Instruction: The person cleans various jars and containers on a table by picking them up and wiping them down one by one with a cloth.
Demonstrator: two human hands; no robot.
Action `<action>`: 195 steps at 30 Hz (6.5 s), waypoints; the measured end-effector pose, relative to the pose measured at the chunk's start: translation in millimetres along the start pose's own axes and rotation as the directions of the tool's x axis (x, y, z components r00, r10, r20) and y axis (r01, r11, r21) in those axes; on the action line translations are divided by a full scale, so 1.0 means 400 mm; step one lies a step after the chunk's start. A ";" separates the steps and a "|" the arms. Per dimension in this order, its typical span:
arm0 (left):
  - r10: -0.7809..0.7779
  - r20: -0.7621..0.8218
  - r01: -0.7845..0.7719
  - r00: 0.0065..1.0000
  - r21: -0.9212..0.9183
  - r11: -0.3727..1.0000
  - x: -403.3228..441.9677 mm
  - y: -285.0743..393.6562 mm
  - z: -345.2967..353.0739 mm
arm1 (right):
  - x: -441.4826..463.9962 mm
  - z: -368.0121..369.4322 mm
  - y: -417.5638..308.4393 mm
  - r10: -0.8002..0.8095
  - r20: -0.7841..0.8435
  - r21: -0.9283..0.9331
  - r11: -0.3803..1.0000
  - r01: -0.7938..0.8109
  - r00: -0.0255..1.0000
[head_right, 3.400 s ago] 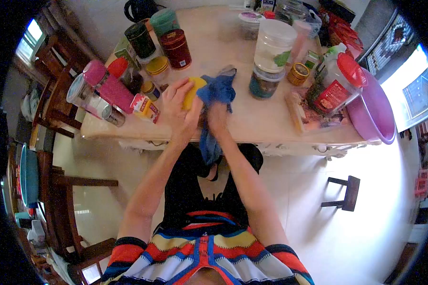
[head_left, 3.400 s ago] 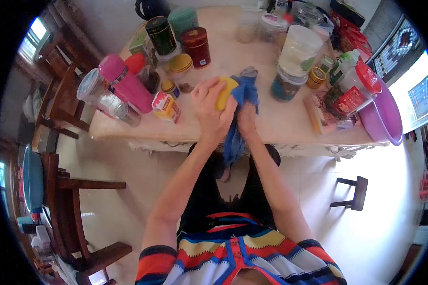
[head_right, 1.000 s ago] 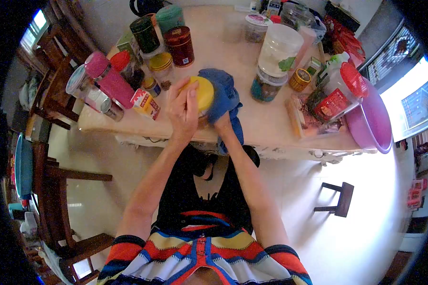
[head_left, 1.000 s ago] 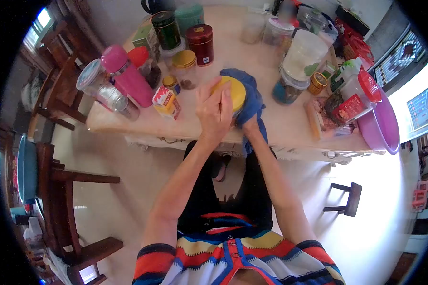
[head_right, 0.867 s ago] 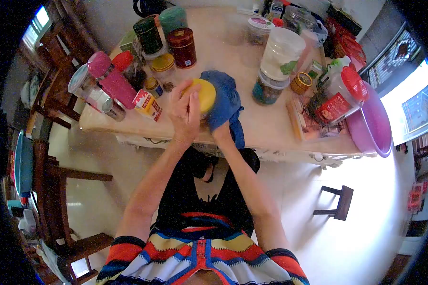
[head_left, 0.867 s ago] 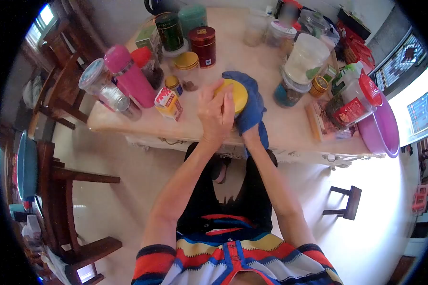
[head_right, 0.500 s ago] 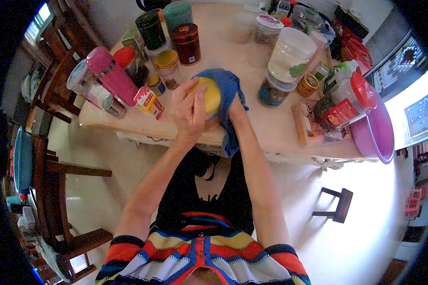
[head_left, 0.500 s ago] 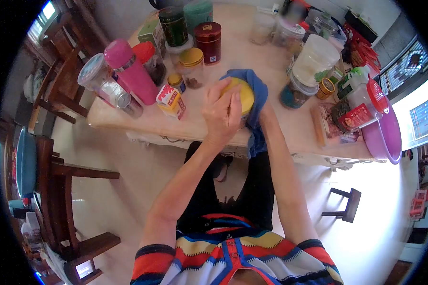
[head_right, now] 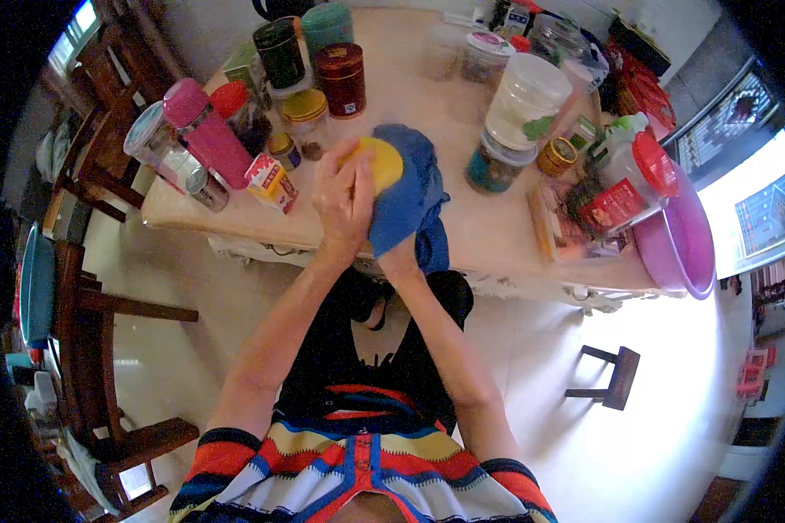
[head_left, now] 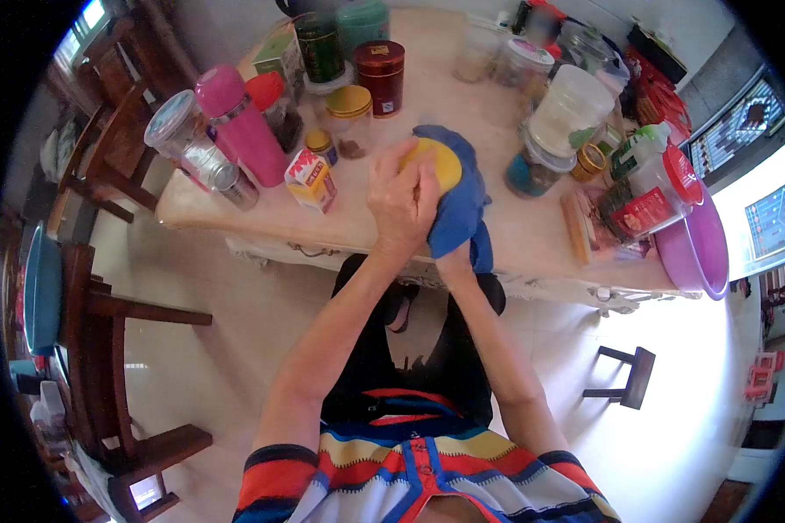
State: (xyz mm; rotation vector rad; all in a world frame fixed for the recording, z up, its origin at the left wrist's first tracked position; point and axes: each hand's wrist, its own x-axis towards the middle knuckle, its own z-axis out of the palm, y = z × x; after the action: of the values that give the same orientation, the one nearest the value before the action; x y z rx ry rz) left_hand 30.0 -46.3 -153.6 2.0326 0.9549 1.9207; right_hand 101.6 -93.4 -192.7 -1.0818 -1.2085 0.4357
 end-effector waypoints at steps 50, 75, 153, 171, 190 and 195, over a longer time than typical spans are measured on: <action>-0.340 0.345 0.462 0.875 -0.388 0.798 0.053 -0.101 -0.029 | 0.159 0.002 0.021 -0.005 0.114 0.093 0.996 -0.006 0.993; -0.406 0.283 0.495 0.869 -0.521 0.696 0.042 -0.080 -0.040 | 0.151 0.020 0.017 -0.161 -0.004 -0.245 0.957 0.155 0.987; -0.220 0.256 0.292 0.941 -0.294 0.910 0.056 -0.082 -0.048 | 0.039 0.060 0.092 -0.255 0.078 -0.475 0.841 0.260 0.964; -0.193 0.049 0.199 0.980 -0.219 0.955 0.042 -0.084 -0.021 | -0.054 0.064 0.062 0.158 0.062 -0.249 0.959 -0.138 0.985; -0.172 -0.006 0.168 0.985 -0.166 0.972 0.036 -0.091 -0.014 | -0.016 0.047 0.161 0.306 0.041 0.138 0.941 -0.309 0.951; -0.135 -0.016 0.131 0.991 -0.136 0.982 0.041 -0.096 -0.017 | 0.081 0.058 -0.041 -0.115 0.063 -0.347 0.929 0.130 0.991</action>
State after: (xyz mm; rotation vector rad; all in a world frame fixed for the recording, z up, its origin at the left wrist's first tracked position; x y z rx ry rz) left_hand 10.7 -9.3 -160.0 1.8271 0.9153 1.8902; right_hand 87.9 -66.2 -162.4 -1.2958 -1.4176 0.1469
